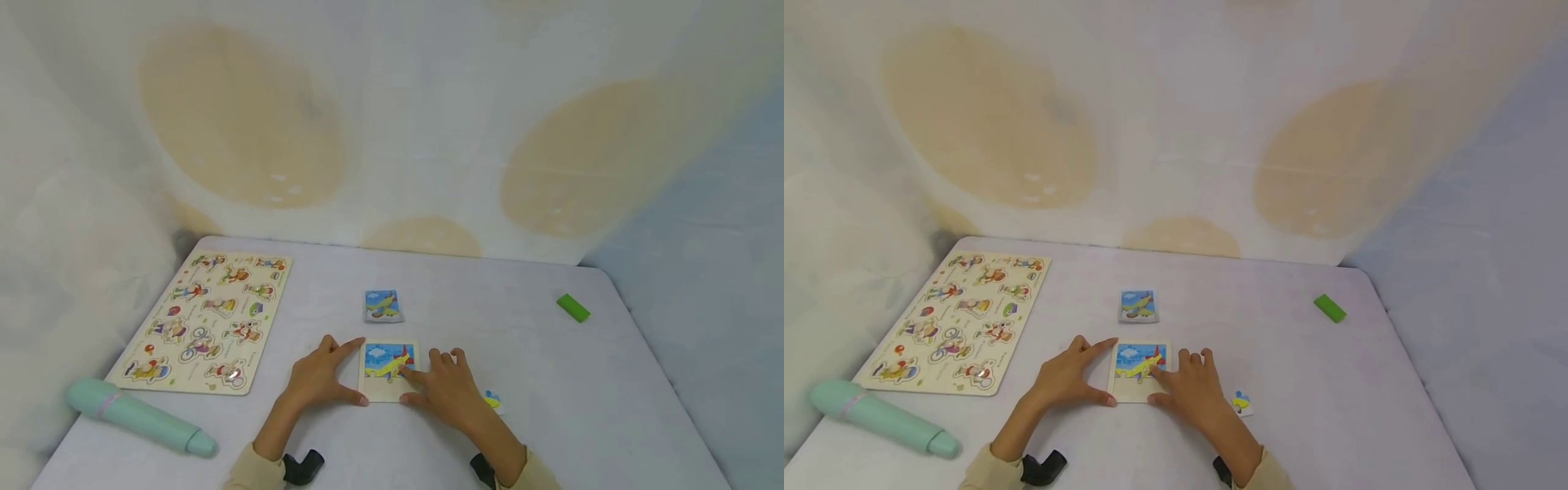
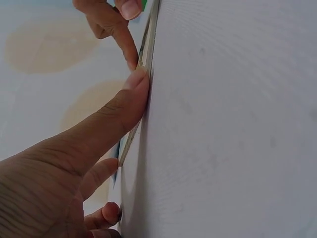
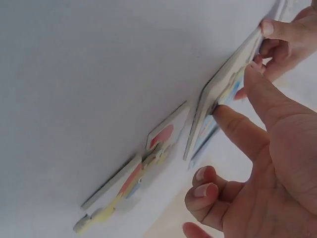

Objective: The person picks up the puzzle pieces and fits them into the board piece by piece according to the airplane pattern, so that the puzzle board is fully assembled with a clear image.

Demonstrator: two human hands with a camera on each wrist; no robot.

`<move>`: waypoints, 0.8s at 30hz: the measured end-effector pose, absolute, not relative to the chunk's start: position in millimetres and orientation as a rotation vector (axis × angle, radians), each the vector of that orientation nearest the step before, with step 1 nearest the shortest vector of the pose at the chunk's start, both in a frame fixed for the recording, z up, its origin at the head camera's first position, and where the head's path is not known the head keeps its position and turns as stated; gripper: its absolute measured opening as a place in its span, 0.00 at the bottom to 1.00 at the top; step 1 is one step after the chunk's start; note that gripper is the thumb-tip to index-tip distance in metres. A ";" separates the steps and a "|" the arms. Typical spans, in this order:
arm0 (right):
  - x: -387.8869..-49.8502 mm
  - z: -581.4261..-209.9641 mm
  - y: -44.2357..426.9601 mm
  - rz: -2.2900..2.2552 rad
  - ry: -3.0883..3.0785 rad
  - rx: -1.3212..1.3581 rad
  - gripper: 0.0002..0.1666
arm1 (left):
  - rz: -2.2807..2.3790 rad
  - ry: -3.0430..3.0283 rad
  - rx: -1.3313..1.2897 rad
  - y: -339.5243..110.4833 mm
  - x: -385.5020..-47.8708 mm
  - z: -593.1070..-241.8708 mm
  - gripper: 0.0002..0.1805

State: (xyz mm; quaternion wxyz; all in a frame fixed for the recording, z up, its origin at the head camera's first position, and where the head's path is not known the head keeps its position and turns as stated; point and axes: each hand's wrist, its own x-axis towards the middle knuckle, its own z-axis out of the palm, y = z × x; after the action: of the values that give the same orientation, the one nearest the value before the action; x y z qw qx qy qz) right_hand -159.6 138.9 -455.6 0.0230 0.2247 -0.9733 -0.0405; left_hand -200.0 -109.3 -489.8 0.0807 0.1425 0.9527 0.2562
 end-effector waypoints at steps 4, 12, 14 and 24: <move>-160.8 -454.4 135.7 -0.047 -3.095 0.661 0.31 | 0.774 2.843 0.428 -110.3 -199.5 -489.7 0.57; -160.0 -450.6 146.2 0.322 -3.180 0.496 0.37 | 0.770 2.841 0.429 -110.2 -199.8 -490.6 0.57; -158.9 -450.9 152.1 0.398 -3.158 0.446 0.38 | 0.764 2.838 0.418 -110.6 -199.9 -490.8 0.57; -152.8 -455.0 173.2 0.460 -3.119 0.241 0.34 | 0.760 2.845 0.433 -110.9 -201.0 -492.3 0.58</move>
State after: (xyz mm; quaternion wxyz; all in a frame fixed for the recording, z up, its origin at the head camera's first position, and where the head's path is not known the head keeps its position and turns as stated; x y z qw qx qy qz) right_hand -152.8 173.2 -455.0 -0.0103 0.0762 -0.9864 0.1453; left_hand -201.0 -110.9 -492.3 0.0826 0.1450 0.9526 0.2546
